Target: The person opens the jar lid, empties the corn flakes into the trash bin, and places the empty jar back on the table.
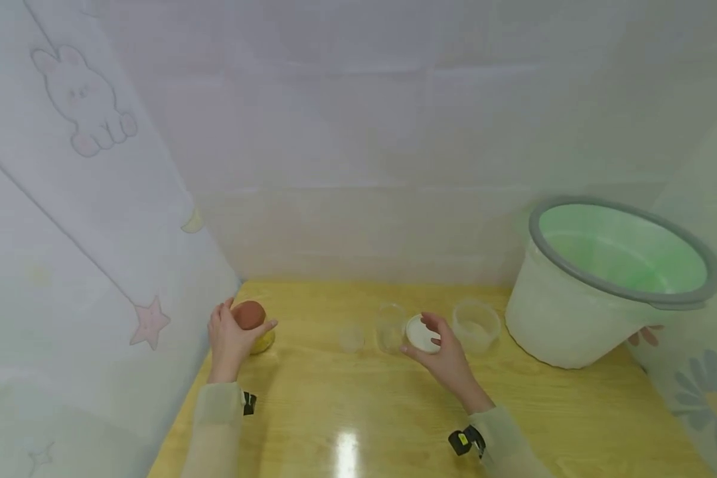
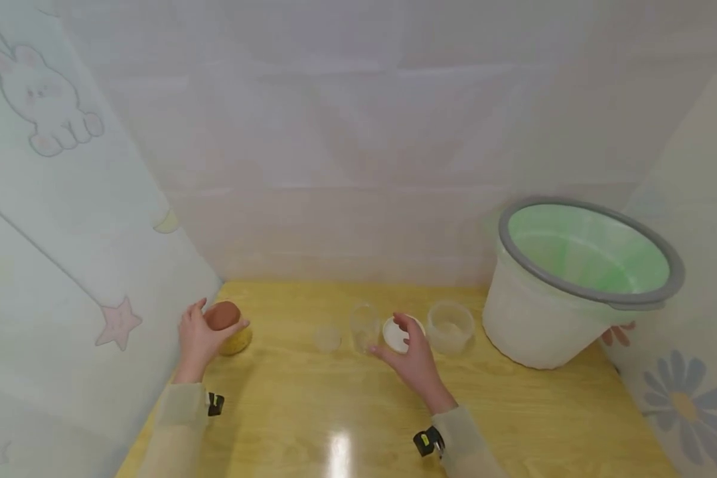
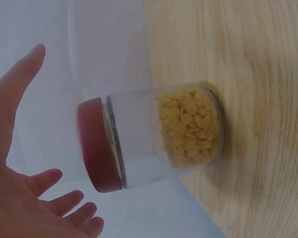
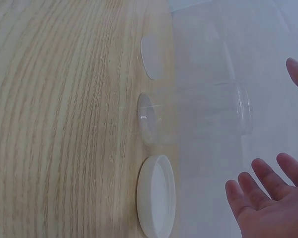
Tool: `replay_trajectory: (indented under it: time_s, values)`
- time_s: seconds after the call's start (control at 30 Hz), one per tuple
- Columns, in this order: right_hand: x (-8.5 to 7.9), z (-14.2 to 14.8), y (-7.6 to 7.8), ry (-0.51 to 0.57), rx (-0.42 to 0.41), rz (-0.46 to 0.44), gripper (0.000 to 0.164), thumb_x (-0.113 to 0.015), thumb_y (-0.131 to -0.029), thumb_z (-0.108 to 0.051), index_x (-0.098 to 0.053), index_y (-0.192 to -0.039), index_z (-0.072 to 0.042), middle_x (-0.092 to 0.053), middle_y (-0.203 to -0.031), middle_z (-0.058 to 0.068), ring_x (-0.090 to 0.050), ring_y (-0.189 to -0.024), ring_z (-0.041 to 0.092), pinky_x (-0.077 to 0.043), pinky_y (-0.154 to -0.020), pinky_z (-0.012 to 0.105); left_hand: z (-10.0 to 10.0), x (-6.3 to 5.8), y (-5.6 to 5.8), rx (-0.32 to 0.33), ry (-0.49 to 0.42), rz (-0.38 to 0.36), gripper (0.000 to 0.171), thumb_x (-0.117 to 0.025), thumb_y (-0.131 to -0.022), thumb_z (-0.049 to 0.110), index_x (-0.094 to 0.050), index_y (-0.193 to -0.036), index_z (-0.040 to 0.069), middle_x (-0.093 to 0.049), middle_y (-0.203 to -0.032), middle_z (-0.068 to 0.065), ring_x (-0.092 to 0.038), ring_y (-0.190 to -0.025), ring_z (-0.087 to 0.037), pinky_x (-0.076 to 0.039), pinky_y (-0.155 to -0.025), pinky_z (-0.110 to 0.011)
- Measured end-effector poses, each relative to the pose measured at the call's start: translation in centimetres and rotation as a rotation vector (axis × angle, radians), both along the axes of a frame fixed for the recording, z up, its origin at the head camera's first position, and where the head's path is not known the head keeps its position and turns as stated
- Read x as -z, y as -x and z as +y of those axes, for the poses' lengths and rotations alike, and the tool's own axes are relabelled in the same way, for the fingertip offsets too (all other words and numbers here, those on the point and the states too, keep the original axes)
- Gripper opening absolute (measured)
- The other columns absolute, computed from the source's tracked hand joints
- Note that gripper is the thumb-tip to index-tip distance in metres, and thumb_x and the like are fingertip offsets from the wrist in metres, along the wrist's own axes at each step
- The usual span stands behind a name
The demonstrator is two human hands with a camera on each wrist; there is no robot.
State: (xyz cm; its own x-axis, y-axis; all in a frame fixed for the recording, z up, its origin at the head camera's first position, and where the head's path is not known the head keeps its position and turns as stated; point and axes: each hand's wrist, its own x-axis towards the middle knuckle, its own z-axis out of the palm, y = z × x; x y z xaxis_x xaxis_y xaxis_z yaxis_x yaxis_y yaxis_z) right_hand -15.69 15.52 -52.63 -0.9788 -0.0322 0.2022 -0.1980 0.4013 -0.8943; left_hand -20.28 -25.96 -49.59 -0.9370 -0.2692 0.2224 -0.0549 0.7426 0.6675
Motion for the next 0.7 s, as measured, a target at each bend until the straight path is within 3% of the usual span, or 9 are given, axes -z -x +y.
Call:
replay_trajectory:
  time_s: [0.2, 0.5, 0.6, 0.7]
  values:
    - [-2.9, -0.9, -1.2, 0.047, -0.017, 0.004, 0.073, -0.08, -0.076, -0.027, -0.041, -0.135, -0.006, -0.046, -0.131, 0.016, -0.04, -0.121, 0.034, -0.035, -0.095, 0.054, -0.9, 1.7, 0.8, 0.016, -0.014, -0.067, 0.119, -0.083, -0.061, 0.053, -0.019, -0.145, -0.002, -0.029, -0.138, -0.028, -0.034, -0.12, -0.043, -0.034, -0.093, -0.058]
    - [0.7, -0.7, 0.3, 0.022, 0.013, 0.015, 0.078, -0.078, -0.073, -0.043, -0.04, -0.135, -0.016, -0.046, -0.132, 0.006, -0.041, -0.122, 0.031, -0.037, -0.094, 0.05, -1.9, 2.7, 1.9, 0.004, -0.095, -0.074, 0.119, -0.085, -0.065, 0.043, -0.011, -0.147, -0.003, -0.027, -0.138, -0.03, -0.031, -0.122, -0.046, -0.033, -0.092, -0.061]
    - [1.1, -0.7, 0.6, 0.028, 0.018, 0.027, 0.079, -0.079, -0.072, -0.044, -0.04, -0.135, -0.016, -0.046, -0.131, 0.006, -0.041, -0.121, 0.031, -0.038, -0.094, 0.05, -2.4, 3.1, 2.3, 0.012, -0.137, -0.09, 0.118, -0.084, -0.068, 0.04, -0.008, -0.146, -0.005, -0.028, -0.138, -0.031, -0.033, -0.122, -0.045, -0.033, -0.094, -0.059]
    - [1.2, -0.8, 0.7, 0.027, 0.02, 0.031, 0.079, -0.079, -0.072, -0.044, -0.04, -0.136, -0.017, -0.046, -0.131, 0.006, -0.042, -0.121, 0.031, -0.038, -0.093, 0.049, -2.7, 3.4, 2.5, 0.001, -0.183, -0.082, 0.111, -0.084, -0.069, 0.037, -0.014, -0.144, -0.006, -0.034, -0.134, -0.03, -0.039, -0.119, -0.043, -0.036, -0.093, -0.056]
